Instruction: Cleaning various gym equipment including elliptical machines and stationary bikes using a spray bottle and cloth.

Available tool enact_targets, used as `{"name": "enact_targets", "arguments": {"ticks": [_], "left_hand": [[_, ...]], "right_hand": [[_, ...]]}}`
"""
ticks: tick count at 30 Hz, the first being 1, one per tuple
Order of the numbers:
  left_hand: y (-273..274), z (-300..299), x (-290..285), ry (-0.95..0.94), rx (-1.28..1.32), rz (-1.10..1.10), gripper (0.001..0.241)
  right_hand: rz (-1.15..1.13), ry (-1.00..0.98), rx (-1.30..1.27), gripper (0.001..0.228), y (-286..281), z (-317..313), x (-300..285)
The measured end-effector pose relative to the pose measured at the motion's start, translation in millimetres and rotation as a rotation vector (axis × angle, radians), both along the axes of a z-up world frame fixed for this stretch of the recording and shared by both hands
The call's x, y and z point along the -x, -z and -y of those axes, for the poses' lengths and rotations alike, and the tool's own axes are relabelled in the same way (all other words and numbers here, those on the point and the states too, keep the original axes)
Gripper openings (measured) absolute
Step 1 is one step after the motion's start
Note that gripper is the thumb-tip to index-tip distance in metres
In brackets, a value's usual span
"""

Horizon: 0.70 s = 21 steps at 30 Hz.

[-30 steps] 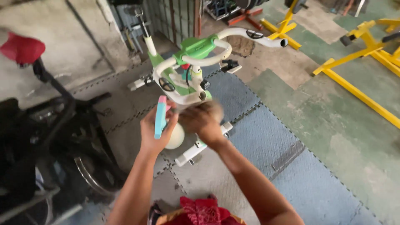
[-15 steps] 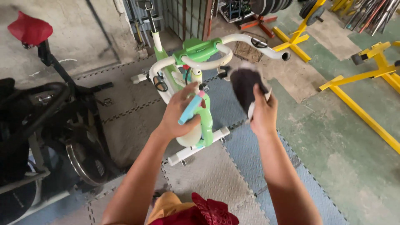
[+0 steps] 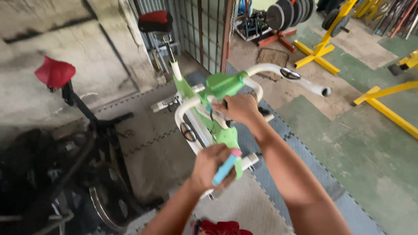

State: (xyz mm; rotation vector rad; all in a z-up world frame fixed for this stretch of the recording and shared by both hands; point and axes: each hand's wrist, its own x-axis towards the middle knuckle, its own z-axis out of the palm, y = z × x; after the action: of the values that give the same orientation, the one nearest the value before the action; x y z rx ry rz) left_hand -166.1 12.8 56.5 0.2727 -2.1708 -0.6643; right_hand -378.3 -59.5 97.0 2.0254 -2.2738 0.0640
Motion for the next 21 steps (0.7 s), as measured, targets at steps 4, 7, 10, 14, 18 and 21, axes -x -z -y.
{"name": "enact_targets", "arguments": {"ticks": [4, 7, 10, 14, 18, 21], "left_hand": [[1, 3, 1, 0.014, 0.041, -0.040, 0.046], [1, 5, 2, -0.008, 0.040, -0.049, 0.050], [-2, 6, 1, 0.020, 0.044, -0.057, 0.052], [8, 7, 2, 0.020, 0.071, -0.039, 0.051], [11, 3, 0, -0.003, 0.115, -0.100, 0.048], [12, -2, 3, -0.033, 0.147, -0.088, 0.048]], "right_hand": [[0.073, 0.166, -0.267, 0.074, 26, 40, 18], [0.154, 0.170, -0.316, 0.074, 38, 61, 26], [0.244, 0.208, -0.361, 0.072, 40, 65, 22], [0.235, 0.253, -0.258, 0.068, 38, 57, 14], [0.142, 0.229, -0.057, 0.057, 50, 49, -5], [0.067, 0.184, 0.070, 0.048, 68, 46, -4]]}}
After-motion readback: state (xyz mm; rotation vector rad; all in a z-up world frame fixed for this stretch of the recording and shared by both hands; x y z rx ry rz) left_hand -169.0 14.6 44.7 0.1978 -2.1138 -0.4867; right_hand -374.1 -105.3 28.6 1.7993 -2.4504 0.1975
